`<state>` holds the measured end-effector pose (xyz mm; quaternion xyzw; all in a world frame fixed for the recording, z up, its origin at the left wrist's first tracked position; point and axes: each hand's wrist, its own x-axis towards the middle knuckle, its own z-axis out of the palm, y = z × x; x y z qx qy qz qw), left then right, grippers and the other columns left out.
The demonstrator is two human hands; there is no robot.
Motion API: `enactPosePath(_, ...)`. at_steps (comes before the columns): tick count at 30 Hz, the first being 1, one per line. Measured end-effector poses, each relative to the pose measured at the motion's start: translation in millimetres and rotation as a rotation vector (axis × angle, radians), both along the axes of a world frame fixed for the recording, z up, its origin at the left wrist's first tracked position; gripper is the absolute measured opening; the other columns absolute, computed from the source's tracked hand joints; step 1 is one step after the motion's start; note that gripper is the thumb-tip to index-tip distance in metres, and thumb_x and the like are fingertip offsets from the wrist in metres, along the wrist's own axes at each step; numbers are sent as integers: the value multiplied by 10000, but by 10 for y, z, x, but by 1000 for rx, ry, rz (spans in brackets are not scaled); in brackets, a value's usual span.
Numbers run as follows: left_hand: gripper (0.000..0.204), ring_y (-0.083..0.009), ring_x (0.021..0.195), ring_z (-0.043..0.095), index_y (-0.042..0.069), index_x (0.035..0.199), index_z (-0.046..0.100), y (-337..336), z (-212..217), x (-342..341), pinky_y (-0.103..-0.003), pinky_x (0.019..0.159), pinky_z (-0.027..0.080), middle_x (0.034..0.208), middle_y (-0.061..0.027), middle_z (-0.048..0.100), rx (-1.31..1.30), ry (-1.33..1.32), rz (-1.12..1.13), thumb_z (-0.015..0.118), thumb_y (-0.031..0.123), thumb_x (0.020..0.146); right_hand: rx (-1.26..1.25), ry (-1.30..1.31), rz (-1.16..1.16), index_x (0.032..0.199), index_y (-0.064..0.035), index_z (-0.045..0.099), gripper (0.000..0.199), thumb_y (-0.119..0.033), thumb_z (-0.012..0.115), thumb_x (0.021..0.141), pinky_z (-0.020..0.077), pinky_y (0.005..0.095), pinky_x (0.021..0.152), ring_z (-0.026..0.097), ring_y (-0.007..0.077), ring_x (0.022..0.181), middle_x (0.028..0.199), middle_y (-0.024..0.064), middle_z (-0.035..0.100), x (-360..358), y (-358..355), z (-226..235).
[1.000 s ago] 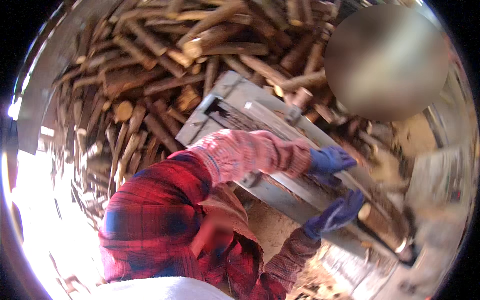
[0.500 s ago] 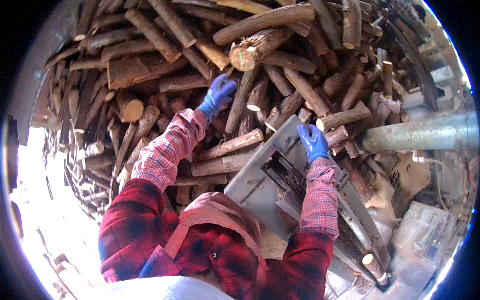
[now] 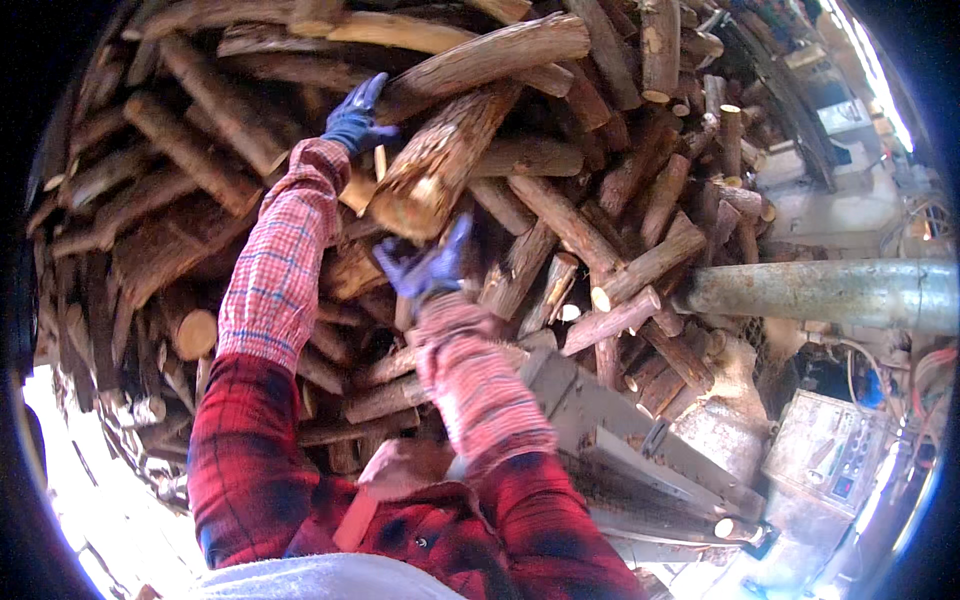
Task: The person picks up logs from a large pile and places them into a mechanical wood splitter. They handle the logs one by one, positioning them on the splitter's platform and pushing them through the machine to cut them into smaller pieces. The split wood falls onto the ground below, accumulating in a pile of sawdust and wood chips.
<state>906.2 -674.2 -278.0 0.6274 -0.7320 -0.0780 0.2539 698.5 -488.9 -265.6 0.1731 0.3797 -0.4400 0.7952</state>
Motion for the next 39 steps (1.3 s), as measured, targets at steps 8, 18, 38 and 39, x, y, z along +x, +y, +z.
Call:
enactPosePath(8, 923, -393, 1077, 593, 137, 1382, 408, -239, 64, -158, -439, 926, 488, 1222, -210, 583, 7, -171, 58, 839, 383, 604, -154, -537, -342, 1371, -148, 480, 745, -650, 538, 824, 411, 543, 1043, 510, 354, 1226, 1359, 143, 520, 208, -257, -103)
enactPosePath(18, 915, -219, 1011, 619, -43, 1313, 481, 1762, 1125, -373, -331, 911, 495, 1146, -150, 640, 591, 609, -50, 858, 337, 571, -785, 222, -670, 1452, 58, 269, 1113, -822, 428, 788, 524, 501, 957, 459, 389, 1269, 1486, 187, 342, -3770, -1087, 1430)
enactPosePath(38, 1147, -275, 1411, 270, -48, 1501, 145, 5341, 2153, -4472, -368, 1158, 199, 1514, -188, 290, 547, 598, -1200, 849, 350, 689, -1409, 558, -933, 1448, -114, 318, 541, -404, 441, 1009, 420, 391, 1035, 506, 189, 1152, 1351, 54, 468, -4933, 3896, 2088)
enactPosePath(39, 1135, -277, 1418, 264, -57, 1498, 156, 5380, 2121, -4759, -382, 1161, 196, 1516, -196, 290, 571, 750, -1292, 843, 358, 696, -1395, 595, -974, 1434, -94, 341, 537, -387, 467, 1002, 407, 383, 1042, 503, 194, 1159, 1352, 61, 470, -5295, 3950, 2089)
